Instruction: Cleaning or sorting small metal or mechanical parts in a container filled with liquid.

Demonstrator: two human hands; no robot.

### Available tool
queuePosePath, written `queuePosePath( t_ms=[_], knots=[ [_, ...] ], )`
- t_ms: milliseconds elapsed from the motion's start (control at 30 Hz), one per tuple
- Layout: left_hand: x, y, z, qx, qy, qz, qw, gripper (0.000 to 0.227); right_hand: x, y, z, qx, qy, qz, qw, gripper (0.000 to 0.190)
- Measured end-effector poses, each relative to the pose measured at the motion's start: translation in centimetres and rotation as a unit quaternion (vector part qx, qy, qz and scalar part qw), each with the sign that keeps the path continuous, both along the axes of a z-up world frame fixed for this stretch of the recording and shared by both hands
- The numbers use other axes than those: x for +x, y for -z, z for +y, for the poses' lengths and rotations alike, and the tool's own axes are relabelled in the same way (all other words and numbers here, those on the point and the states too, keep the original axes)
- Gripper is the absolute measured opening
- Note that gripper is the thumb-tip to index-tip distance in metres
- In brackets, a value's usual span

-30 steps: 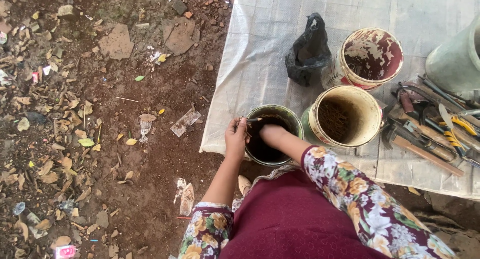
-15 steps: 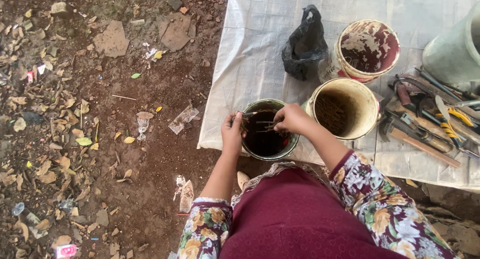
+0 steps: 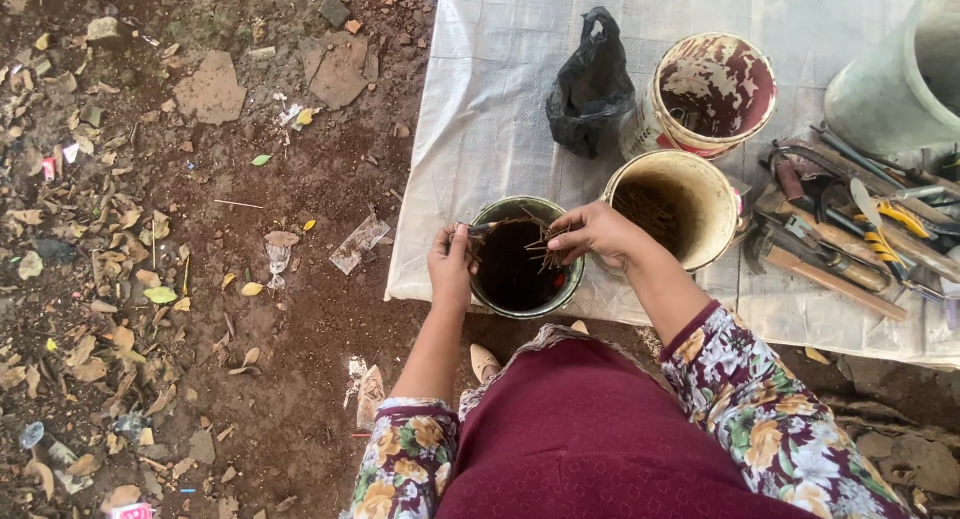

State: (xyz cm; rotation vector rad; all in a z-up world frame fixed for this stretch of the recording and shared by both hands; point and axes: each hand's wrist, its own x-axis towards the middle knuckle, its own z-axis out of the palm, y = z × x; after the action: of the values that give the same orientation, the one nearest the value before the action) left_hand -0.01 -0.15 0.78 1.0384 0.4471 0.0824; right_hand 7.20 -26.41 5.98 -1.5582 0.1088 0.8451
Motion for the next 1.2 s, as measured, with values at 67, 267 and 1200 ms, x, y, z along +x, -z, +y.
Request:
queuePosePath(
  t_ms=[67,267,1200],
  knots=[
    [-0.1,0.4,0.1,-0.003,-0.001,-0.005,1.000,0.015,-0.1,-0.3,-0.2,0.019,0.005,0.003,1.000,0.042],
    [0.0,1.0,0.2,-0.004,-0.005,-0.014,1.000,0.014,0.3,-2.6,-2.8,0.089,0.031,-0.001,0.996,0.035],
    [-0.3,-0.1,0.0,0.042,-0.025,0.013,0.999,0.017,4.4,12.2,-15.7,-0.443,-0.016,-0.229,0.867,0.025]
  ],
)
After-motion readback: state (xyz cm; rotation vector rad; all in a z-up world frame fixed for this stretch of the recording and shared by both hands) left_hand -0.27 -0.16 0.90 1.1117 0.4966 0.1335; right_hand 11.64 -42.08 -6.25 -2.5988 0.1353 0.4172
